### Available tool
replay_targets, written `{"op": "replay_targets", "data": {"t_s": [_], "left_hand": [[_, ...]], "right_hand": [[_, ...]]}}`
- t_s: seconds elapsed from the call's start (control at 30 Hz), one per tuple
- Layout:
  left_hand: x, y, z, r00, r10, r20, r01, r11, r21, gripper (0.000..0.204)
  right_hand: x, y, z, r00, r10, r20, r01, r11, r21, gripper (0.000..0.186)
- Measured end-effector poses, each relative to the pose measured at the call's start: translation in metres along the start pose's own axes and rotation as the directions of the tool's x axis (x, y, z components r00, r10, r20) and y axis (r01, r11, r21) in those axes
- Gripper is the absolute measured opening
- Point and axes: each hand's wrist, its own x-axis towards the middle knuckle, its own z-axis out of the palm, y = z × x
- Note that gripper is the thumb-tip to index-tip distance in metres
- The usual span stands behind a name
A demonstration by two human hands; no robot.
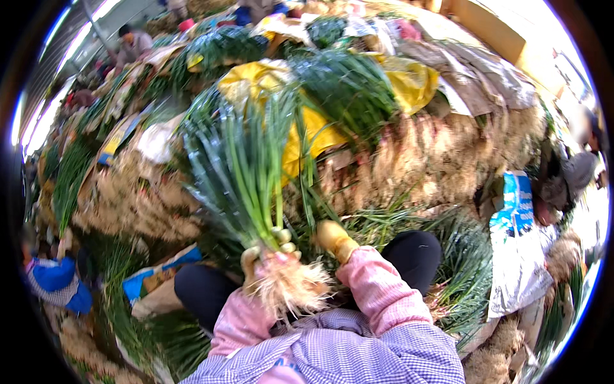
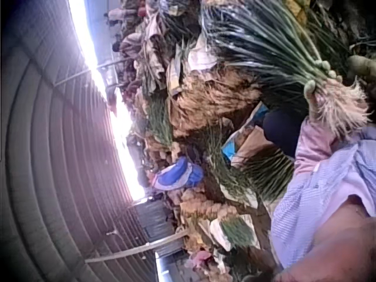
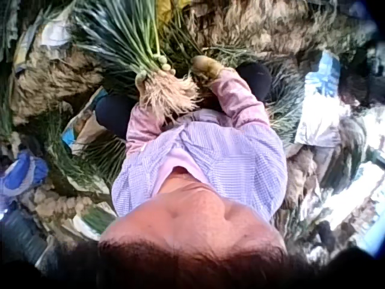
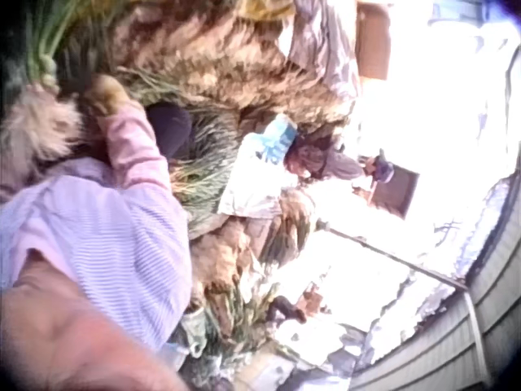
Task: The person sits cross-legged on the floor and sorts through a large pile of green onions. They pick up bunches, separate individual stalks, and place them into a growing bundle held in their left hand. The person continues this process throughout the clip, handling the vegetables by hand.
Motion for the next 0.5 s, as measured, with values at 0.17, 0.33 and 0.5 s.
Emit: {"op": "replay_targets", "data": {"t_s": [0.17, 0.33, 0.5], "left_hand": [[0.007, 0.071, 0.018, 0.87, -0.062, 0.489, 0.093, 0.995, -0.038, 0.058], [0.055, 0.109, 0.085, 0.809, -0.039, 0.587, -0.02, 0.995, 0.094, 0.057], [0.065, 0.09, 0.1, 0.932, 0.282, 0.228, -0.342, 0.891, 0.298, 0.06]], "right_hand": [[-0.095, 0.048, -0.142, 0.834, 0.389, -0.391, -0.14, 0.835, 0.532, 0.05], [-0.041, 0.133, -0.23, 0.332, 0.797, -0.505, -0.027, 0.543, 0.839, 0.078], [-0.003, 0.023, -0.265, 0.465, 0.341, -0.817, 0.025, 0.917, 0.397, 0.016]]}}
